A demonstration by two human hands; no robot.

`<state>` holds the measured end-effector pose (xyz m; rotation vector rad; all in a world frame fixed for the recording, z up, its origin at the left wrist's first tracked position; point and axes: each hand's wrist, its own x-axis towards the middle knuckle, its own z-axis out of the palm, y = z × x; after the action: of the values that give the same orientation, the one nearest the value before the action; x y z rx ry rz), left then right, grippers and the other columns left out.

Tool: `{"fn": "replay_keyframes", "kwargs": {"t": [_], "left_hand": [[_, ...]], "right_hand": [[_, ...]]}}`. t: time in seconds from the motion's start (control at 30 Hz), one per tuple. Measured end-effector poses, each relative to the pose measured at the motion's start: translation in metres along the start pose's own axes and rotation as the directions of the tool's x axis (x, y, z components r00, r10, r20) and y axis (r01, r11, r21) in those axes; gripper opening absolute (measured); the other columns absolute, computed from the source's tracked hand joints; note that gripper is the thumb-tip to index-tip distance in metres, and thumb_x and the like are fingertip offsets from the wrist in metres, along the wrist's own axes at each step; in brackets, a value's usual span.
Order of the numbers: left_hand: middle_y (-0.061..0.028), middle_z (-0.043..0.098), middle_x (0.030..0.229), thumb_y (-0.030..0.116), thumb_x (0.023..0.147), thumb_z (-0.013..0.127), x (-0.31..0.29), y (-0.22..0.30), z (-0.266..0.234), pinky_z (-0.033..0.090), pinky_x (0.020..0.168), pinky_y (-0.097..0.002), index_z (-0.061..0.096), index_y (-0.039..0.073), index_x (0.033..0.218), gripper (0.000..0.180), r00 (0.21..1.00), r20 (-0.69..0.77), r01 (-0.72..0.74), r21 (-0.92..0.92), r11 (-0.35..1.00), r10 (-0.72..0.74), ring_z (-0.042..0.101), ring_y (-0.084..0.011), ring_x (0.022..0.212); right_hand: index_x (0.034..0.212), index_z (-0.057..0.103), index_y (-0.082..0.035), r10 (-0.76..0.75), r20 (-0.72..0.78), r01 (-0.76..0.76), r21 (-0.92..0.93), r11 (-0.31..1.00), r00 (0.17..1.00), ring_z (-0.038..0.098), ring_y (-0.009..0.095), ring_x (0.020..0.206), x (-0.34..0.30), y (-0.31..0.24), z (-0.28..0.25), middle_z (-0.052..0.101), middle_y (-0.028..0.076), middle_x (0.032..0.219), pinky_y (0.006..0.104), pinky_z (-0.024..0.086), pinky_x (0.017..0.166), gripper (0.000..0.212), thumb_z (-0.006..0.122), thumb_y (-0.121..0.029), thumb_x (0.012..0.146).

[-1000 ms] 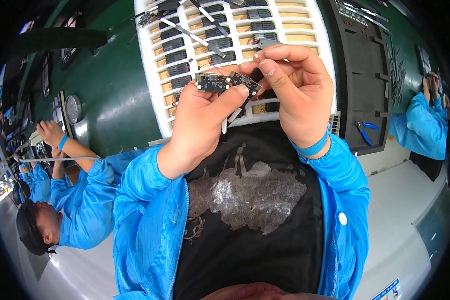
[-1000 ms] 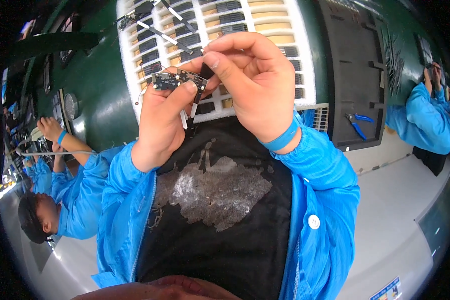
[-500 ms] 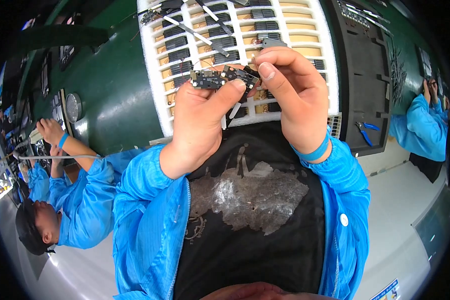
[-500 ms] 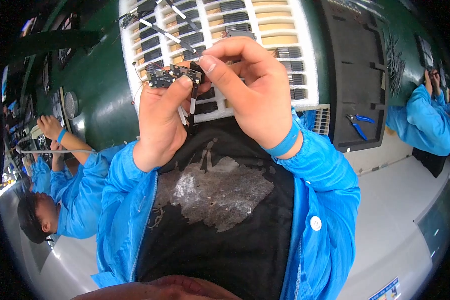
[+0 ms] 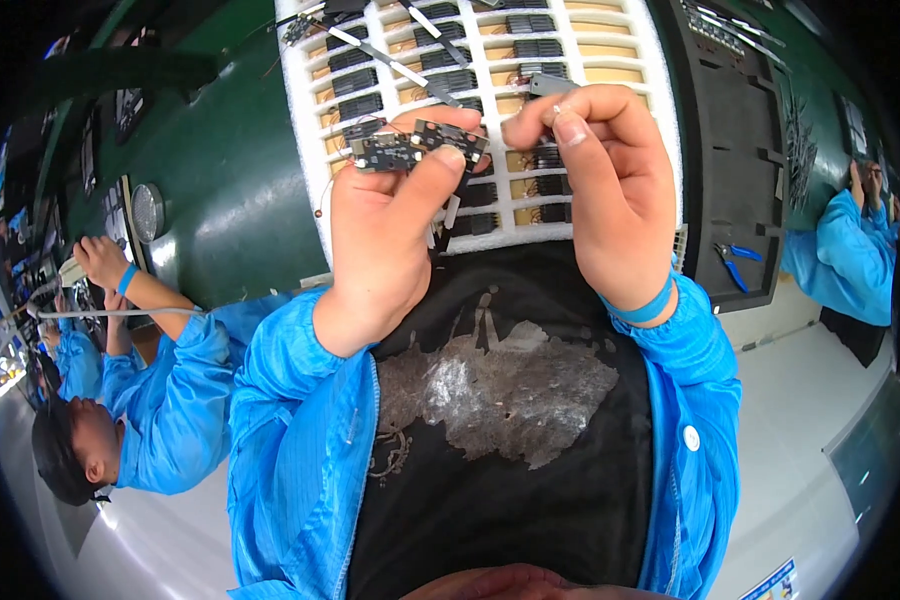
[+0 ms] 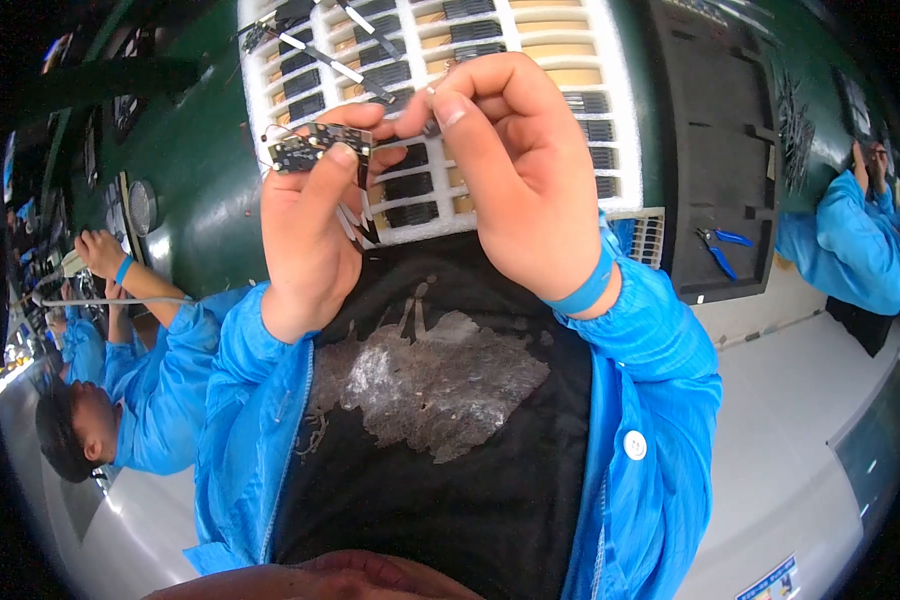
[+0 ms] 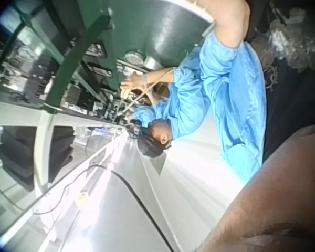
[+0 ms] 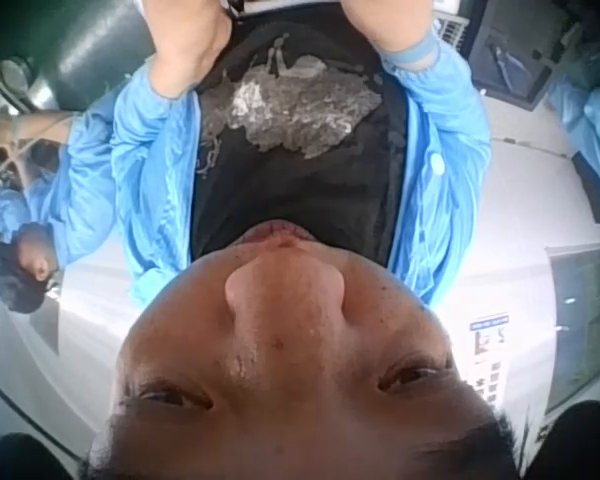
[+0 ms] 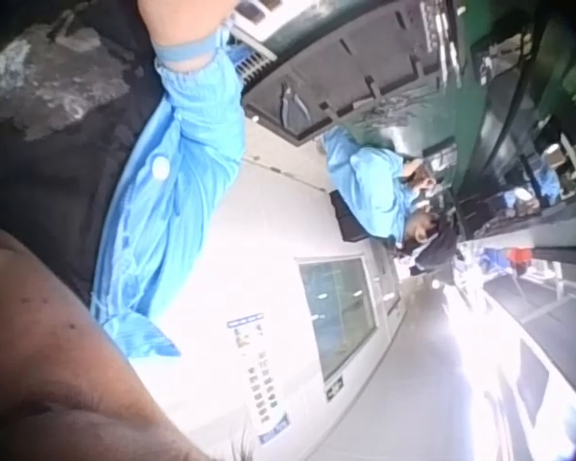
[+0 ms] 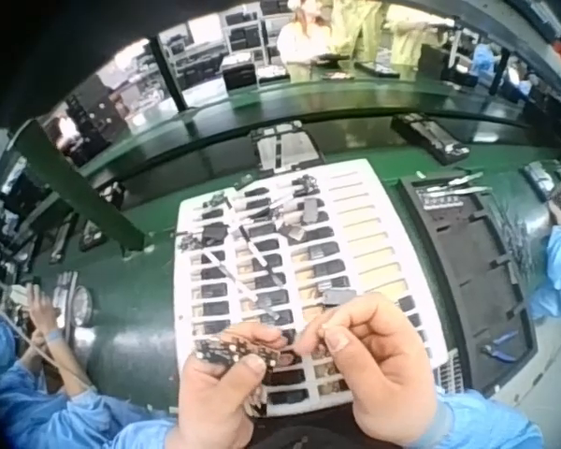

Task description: The person assembles electronic circuit boards by trimming connector wires with pliers and connecting components from a component tray to the circuit boards.

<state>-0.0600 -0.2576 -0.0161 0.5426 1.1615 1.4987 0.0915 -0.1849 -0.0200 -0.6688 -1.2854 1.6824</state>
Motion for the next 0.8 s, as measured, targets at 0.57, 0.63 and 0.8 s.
{"fn": "replay_keyframes", "kwargs": {"t": [0.57, 0.63, 0.8], "left_hand": [[-0.0012, 0.064, 0.095, -0.001, 0.091, 0.062, -0.004, -0.004, -0.003, 0.045, 0.081, -0.0237, 0.061, 0.000, 0.108, 0.017, 0.993, -0.029, -0.117, 0.047, 0.992, 0.118, 0.056, -0.0068, 0.088], [-0.0011, 0.064, 0.095, -0.001, 0.091, 0.062, -0.005, -0.007, -0.004, 0.045, 0.081, -0.0234, 0.061, 0.000, 0.108, 0.018, 0.991, -0.021, -0.131, 0.044, 0.990, 0.132, 0.056, -0.0065, 0.088], [-0.0008, 0.064, 0.095, -0.001, 0.091, 0.062, -0.005, -0.011, -0.005, 0.044, 0.079, -0.0222, 0.061, 0.000, 0.108, 0.017, 0.988, -0.003, -0.153, 0.040, 0.987, 0.153, 0.055, -0.0057, 0.087]], "right_hand": [[0.102, 0.054, -0.002, 0.176, 0.160, -0.137, -0.229, 0.964, 0.971, 0.046, 0.005, 0.077, -0.009, -0.005, 0.007, 0.053, -0.002, 0.086, 0.0201, 0.038, 0.069, 0.005, 0.052, -0.005, 0.098], [0.102, 0.054, -0.002, 0.170, 0.165, -0.127, -0.244, 0.962, 0.972, 0.045, 0.004, 0.076, -0.009, -0.005, 0.008, 0.053, -0.002, 0.086, 0.0197, 0.038, 0.068, 0.005, 0.052, -0.005, 0.098], [0.101, 0.054, -0.002, 0.135, 0.177, -0.080, -0.288, 0.954, 0.975, 0.043, 0.004, 0.076, -0.011, -0.001, 0.007, 0.052, -0.002, 0.088, 0.0193, 0.037, 0.067, 0.005, 0.053, -0.004, 0.097]]}}
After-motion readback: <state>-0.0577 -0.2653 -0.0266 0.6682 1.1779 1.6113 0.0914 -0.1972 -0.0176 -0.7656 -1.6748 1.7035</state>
